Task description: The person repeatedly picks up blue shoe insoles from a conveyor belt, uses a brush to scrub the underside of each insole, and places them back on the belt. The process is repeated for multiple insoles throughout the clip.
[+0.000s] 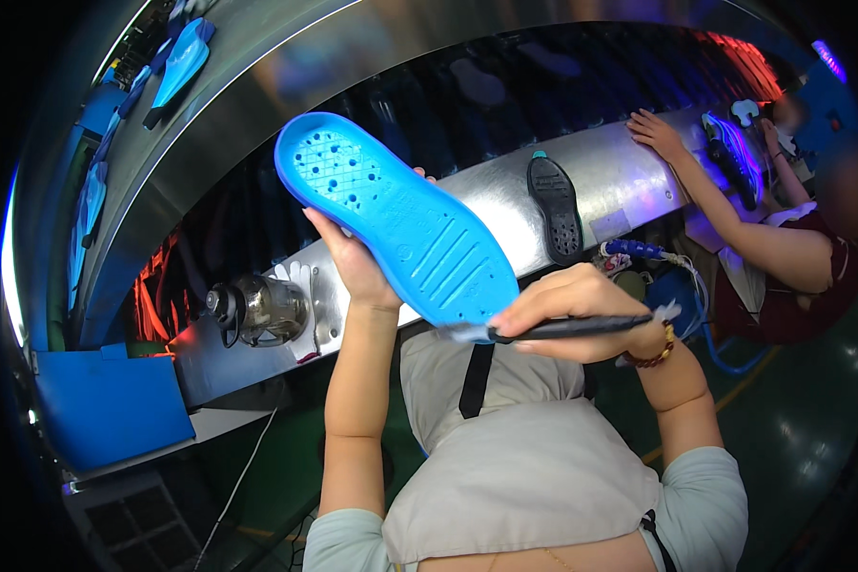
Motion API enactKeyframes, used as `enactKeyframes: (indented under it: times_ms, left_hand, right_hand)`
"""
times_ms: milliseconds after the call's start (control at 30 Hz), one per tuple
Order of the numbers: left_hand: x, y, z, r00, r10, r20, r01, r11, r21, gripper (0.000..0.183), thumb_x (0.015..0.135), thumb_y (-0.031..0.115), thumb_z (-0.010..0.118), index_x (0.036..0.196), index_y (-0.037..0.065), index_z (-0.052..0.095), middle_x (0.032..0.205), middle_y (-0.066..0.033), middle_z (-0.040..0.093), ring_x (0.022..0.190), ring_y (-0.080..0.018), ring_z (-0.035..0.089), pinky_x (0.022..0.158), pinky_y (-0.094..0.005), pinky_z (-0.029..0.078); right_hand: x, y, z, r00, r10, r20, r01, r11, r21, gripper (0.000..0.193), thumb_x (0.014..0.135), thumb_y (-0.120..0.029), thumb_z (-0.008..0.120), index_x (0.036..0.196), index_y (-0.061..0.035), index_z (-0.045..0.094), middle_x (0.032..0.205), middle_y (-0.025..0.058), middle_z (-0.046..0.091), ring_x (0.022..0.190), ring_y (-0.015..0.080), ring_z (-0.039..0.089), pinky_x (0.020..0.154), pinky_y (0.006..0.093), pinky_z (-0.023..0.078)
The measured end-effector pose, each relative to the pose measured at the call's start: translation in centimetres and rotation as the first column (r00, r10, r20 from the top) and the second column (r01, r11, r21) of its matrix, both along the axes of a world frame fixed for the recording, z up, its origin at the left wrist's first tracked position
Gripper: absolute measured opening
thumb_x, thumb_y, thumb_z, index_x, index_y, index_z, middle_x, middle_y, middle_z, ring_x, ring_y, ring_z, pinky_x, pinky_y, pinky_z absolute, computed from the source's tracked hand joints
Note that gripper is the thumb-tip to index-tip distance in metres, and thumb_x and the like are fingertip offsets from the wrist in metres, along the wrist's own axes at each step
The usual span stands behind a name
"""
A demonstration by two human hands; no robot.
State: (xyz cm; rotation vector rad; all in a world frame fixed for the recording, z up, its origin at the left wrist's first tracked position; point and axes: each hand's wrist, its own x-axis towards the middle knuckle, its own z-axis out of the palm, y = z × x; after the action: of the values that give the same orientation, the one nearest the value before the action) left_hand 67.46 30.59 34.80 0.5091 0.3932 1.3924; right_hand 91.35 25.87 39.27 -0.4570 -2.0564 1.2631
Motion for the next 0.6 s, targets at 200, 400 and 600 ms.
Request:
enactKeyframes:
  times_ms: [200, 400, 600]
  left_hand:
    - [-0.3, 1.1, 1.1, 0.998, -0.041, 0.057, 0.035, 0.993, 0.111, 0.088, 0.086, 0.073, 0.014, 0.141, 0.006, 0.028, 0.131, -0.0238, 0.046, 0.118, -0.0395, 0.048, 0.1, -0.05, 0.039]
    - [-0.3, 1.9, 3.6, 0.987, -0.131, 0.094, 0.11, 0.975, 0.195, 0.089, 0.086, 0.073, 0.018, 0.141, 0.004, 0.029, 0.132, -0.0257, 0.044, 0.119, -0.0416, 0.046, 0.102, -0.0508, 0.037]
    - [2.0, 0.0, 6.0, 0.983, -0.172, -0.057, 0.181, 0.948, 0.263, 0.091, 0.085, 0.07, 0.03, 0.142, -0.001, 0.023, 0.133, -0.0275, 0.042, 0.118, -0.0433, 0.047, 0.097, -0.0587, 0.04]
  right_hand:
    - [0.8, 0.6, -0.7, 0.986, -0.167, 0.007, 0.166, 0.985, 0.039, 0.02, 0.075, -0.002, 0.071, 0.094, 0.0, 0.068, 0.096, 0.0135, 0.069, 0.084, 0.0208, 0.067, 0.079, 0.031, 0.052]
    - [1.8, 2.1, -2.1, 0.939, -0.083, -0.334, -0.013, 0.961, -0.276, 0.023, 0.073, 0.002, 0.068, 0.096, -0.0006, 0.067, 0.099, 0.0127, 0.067, 0.101, 0.023, 0.061, 0.09, 0.0355, 0.047]
    - [-0.6, 0.7, -0.6, 0.737, -0.423, -0.527, -0.055, 0.74, -0.671, 0.017, 0.081, 0.0, 0.063, 0.097, 0.0039, 0.061, 0.098, 0.0172, 0.064, 0.089, 0.0172, 0.064, 0.079, 0.0268, 0.051]
